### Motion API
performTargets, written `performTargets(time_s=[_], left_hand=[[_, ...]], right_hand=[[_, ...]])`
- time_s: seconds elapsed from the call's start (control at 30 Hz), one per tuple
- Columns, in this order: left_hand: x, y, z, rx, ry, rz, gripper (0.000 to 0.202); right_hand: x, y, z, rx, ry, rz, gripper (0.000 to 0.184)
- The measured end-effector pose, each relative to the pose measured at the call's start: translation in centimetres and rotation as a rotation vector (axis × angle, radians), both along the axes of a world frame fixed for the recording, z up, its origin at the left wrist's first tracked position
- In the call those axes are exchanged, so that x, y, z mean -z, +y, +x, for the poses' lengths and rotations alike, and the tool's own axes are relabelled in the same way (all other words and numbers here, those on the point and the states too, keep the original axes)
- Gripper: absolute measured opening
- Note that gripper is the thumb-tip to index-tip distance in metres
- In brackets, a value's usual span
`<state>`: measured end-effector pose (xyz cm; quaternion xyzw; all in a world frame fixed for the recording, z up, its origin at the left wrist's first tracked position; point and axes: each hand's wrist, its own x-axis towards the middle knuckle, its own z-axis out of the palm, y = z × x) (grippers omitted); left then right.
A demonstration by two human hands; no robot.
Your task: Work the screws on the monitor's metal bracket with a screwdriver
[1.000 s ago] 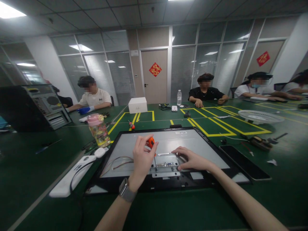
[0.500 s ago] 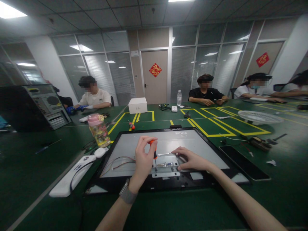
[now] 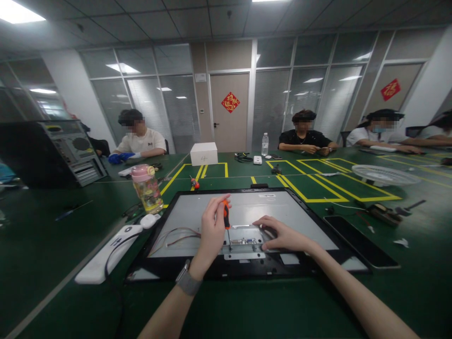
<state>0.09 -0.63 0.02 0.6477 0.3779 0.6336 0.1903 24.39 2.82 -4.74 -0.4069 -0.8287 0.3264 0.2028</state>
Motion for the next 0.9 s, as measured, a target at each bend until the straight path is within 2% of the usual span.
performTargets(time_s=[0.2, 0.33, 0.4, 0.57, 0.63, 0.77, 0.9], left_hand=[[0.1, 0.13, -0.02, -0.04, 0.016, 0.02, 0.021], [0.01, -0.22, -0.03, 0.064, -0.003, -0.034, 0.03], [-0.04, -0.32, -0.09, 0.076, 0.005, -0.037, 0.032], [-0.18, -0.25, -0.14, -0.092, 0.07, 0.06, 0.02], [-0.23, -0.21, -0.15, -0.098, 0.061, 0.053, 0.022], [-0.25, -0.14, -0.21, -0.026, 0.019, -0.01, 0.03], [-0.33, -0.04, -0.27, -0.132, 0.041, 0.043, 0.018]], right_hand=[[0.03, 0.06, 0.02, -0.003, 0.004, -0.008, 0.068], [-0.05, -0.01, 0.01, -0.009, 0.004, -0.005, 0.068], [-0.04, -0.01, 0.0, -0.01, 0.01, 0.001, 0.068], [0.03, 0.1, 0.02, -0.016, 0.003, 0.011, 0.068], [-0.01, 0.11, 0.02, -0.017, -0.002, 0.0, 0.069], [-0.14, 0.0, -0.01, -0.014, 0.003, -0.003, 0.068], [-0.19, -0.08, -0.04, -0.013, 0.013, 0.002, 0.068]])
